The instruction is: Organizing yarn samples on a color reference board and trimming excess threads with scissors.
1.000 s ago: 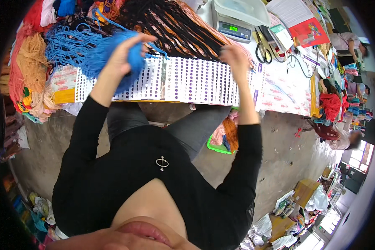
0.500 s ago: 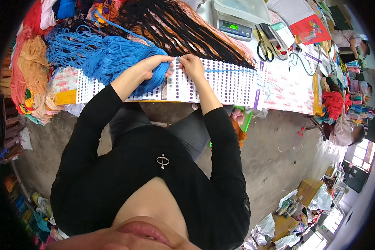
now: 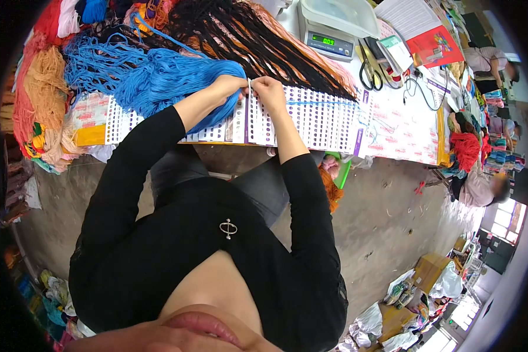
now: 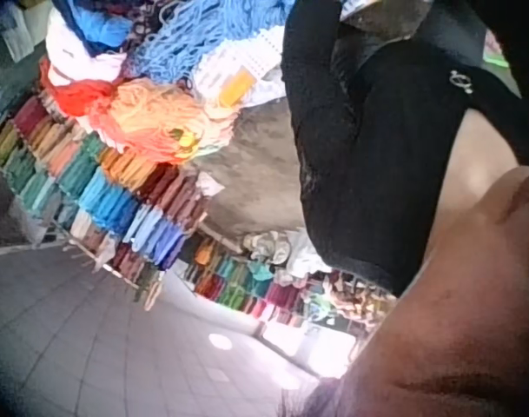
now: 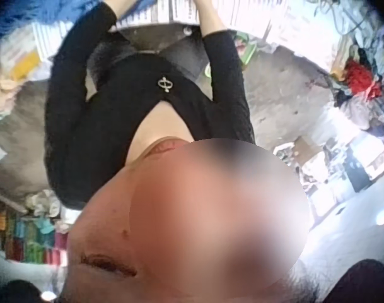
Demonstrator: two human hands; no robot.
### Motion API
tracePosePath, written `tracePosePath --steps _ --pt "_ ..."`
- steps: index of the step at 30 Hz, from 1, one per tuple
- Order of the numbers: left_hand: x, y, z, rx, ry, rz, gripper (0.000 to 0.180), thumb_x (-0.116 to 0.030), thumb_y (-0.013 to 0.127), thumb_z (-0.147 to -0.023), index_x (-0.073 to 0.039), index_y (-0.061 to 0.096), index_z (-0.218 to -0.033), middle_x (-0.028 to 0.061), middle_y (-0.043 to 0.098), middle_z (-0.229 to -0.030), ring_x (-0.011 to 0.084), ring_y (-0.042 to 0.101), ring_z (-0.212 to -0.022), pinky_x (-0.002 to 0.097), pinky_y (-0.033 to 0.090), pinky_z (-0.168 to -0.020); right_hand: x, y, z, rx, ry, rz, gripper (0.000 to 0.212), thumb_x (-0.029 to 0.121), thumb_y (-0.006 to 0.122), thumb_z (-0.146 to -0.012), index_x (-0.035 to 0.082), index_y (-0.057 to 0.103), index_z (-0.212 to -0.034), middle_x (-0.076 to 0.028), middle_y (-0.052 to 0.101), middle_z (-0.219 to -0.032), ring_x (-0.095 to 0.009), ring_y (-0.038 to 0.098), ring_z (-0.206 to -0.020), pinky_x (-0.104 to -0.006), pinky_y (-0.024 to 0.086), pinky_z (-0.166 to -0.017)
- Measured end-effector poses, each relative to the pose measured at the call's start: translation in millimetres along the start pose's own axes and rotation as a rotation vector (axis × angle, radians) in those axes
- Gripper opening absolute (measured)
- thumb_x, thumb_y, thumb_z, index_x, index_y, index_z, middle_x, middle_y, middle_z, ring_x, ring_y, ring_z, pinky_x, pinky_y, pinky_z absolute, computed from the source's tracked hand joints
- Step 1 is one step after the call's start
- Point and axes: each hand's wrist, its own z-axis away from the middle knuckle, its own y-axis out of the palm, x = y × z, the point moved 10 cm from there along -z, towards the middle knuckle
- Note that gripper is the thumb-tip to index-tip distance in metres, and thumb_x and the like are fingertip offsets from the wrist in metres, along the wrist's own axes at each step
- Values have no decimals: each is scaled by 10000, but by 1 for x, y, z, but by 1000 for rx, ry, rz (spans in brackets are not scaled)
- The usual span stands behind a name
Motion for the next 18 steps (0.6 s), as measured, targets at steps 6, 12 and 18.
tracePosePath --steps 6,12,18 --pt "-1 -33 -20 -117 85 -801 196 -289 620 -641 -103 682 -632 82 654 -689 195 597 -630 334 457 -651 5 5 1 -44 -90 224 211 248 627 -783 38 600 -796 -23 615 -628 -113 567 -528 -253 427 -512" --pt "-99 -51 54 470 -56 694 164 -93 628 -808 10 584 -928 55 593 -878 19 433 -503 138 373 -384 19 -6 19 -183 -111 492 220 321 596 -778 110 655 -799 -51 635 -663 -239 612 -640 -340 448 -588" --pt "-46 -10 32 357 -10 144 390 -88 602 -756 -66 581 -1146 38 621 -744 67 464 -486 191 380 -437 14 -17 32 -360 -251 266 190 274 581 -837 86 603 -829 -73 611 -636 -239 601 -594 -324 441 -553"
